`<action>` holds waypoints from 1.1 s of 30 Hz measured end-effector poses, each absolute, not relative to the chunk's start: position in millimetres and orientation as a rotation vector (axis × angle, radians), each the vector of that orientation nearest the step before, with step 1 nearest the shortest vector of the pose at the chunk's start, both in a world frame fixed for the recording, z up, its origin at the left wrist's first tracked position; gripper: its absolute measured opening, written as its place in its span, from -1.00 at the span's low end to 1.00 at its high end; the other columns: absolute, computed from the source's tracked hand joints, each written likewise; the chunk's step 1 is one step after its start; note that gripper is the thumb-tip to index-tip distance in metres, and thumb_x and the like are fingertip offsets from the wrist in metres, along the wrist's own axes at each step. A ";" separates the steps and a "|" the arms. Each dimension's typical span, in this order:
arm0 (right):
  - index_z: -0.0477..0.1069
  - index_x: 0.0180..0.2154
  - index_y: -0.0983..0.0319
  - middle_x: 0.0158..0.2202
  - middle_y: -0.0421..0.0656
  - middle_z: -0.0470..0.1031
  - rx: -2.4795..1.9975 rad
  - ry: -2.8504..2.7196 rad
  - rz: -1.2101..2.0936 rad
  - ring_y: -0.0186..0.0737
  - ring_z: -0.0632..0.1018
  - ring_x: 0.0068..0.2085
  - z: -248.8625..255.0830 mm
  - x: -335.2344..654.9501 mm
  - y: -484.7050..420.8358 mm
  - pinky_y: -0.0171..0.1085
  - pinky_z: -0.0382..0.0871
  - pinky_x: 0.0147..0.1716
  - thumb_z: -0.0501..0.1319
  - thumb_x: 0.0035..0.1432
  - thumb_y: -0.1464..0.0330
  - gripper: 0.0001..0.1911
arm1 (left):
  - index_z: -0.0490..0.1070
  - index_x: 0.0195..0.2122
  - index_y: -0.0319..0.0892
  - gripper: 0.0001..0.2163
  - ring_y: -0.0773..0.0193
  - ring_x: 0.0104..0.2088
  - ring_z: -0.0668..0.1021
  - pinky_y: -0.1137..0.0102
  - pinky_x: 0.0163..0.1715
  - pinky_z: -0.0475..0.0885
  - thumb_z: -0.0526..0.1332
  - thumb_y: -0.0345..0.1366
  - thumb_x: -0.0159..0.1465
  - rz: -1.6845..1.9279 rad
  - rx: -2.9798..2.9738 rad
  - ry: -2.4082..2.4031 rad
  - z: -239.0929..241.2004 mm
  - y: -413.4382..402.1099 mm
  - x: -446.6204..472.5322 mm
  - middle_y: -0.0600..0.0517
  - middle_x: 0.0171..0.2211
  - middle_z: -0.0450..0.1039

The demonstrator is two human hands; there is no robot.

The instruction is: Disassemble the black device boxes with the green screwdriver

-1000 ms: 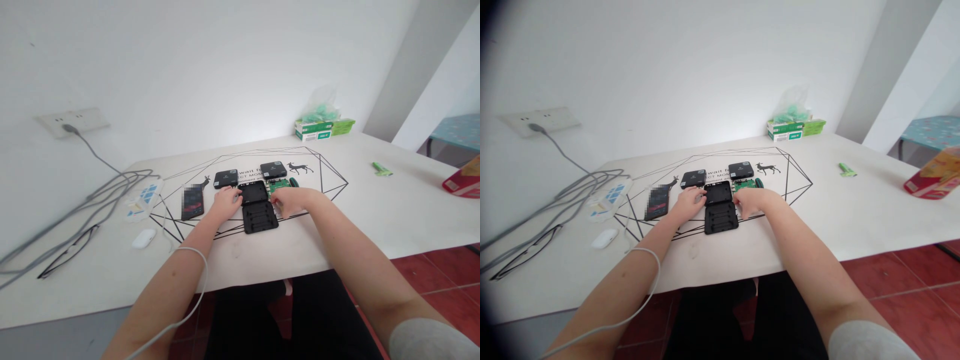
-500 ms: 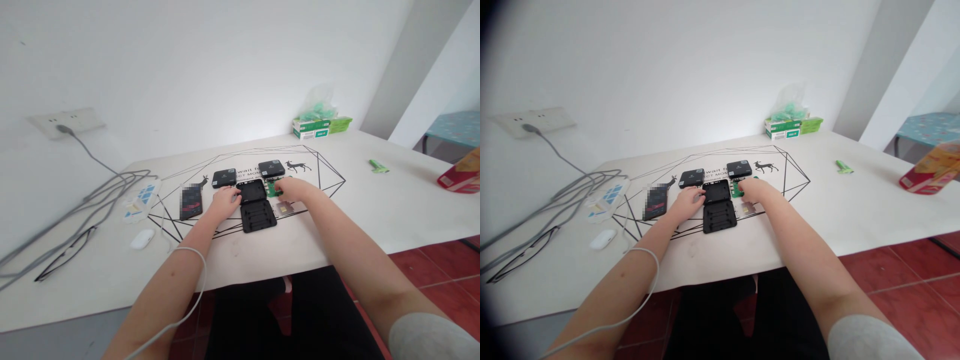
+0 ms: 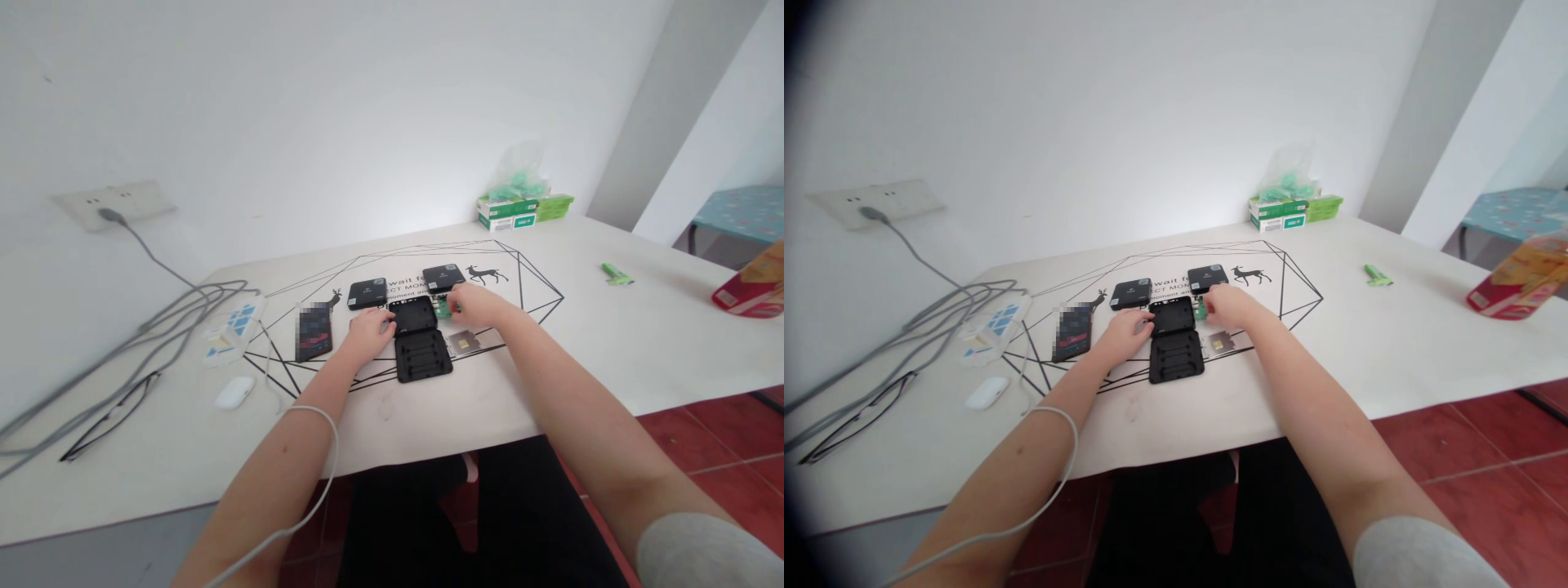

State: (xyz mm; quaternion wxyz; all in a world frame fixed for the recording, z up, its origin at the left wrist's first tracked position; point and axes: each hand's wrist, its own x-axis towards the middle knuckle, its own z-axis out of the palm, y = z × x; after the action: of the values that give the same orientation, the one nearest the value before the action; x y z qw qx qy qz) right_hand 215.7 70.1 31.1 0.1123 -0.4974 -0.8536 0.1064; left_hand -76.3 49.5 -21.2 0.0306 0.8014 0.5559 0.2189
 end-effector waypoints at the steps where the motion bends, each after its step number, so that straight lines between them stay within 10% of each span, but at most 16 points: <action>1: 0.52 -0.30 0.24 -0.05 0.03 0.58 -1.448 -2.449 0.305 0.05 0.54 0.03 33.7 216.3 69.6 -0.14 0.37 0.00 0.25 0.11 0.43 -0.91 | 0.62 0.00 -0.13 -0.69 -0.05 0.15 0.54 0.04 0.24 0.39 0.15 -0.21 0.37 0.672 2.472 1.712 -21.2 49.4 -76.1 -0.12 0.04 0.64; 15: 0.17 -0.20 0.14 0.13 0.10 0.49 -0.930 -1.952 0.658 -0.04 0.44 0.30 17.0 185.1 59.4 0.05 0.30 0.27 0.00 0.38 0.36 -0.97 | 0.55 0.08 -0.18 -0.53 -0.11 0.15 0.55 0.02 0.22 0.34 -0.02 0.01 0.50 0.841 2.429 1.671 -11.0 42.8 -74.7 -0.20 0.07 0.61; 23: 0.26 -0.14 0.17 0.29 0.17 0.35 -0.711 -2.205 0.536 -0.02 0.38 0.35 6.3 158.3 38.3 0.13 0.28 0.31 0.03 0.39 0.41 -0.93 | 0.38 0.18 -0.18 -0.35 -0.07 0.10 0.58 0.06 0.17 0.39 0.33 0.19 0.25 1.184 2.025 1.263 -11.8 40.7 -67.7 -0.19 0.06 0.58; 29: 0.40 -0.17 0.19 0.38 0.12 0.23 -0.709 -2.298 0.380 0.08 0.25 0.43 6.8 163.4 41.0 0.23 0.15 0.40 0.19 0.31 0.42 -0.94 | 0.34 0.16 -0.14 -0.37 0.10 -0.13 0.65 0.15 -0.08 0.56 0.46 -0.04 0.13 1.290 1.400 1.008 -10.7 40.9 -57.1 -0.09 -0.10 0.59; 33: 0.33 0.09 0.24 0.40 0.19 0.17 -0.948 -2.036 0.411 0.17 0.26 0.42 9.3 162.8 46.3 0.22 0.17 0.41 0.33 0.16 0.41 -0.54 | 0.32 0.16 -0.12 -0.37 0.11 -0.16 0.66 0.11 -0.12 0.62 0.45 -0.23 0.05 1.304 1.249 1.025 -8.5 40.3 -57.0 -0.06 -0.11 0.57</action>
State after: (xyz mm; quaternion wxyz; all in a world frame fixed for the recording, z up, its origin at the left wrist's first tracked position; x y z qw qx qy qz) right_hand 162.8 46.3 9.3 0.4160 -0.3775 -0.8110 0.1636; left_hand -57.0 40.3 -8.5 0.5079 0.5181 0.4254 0.5410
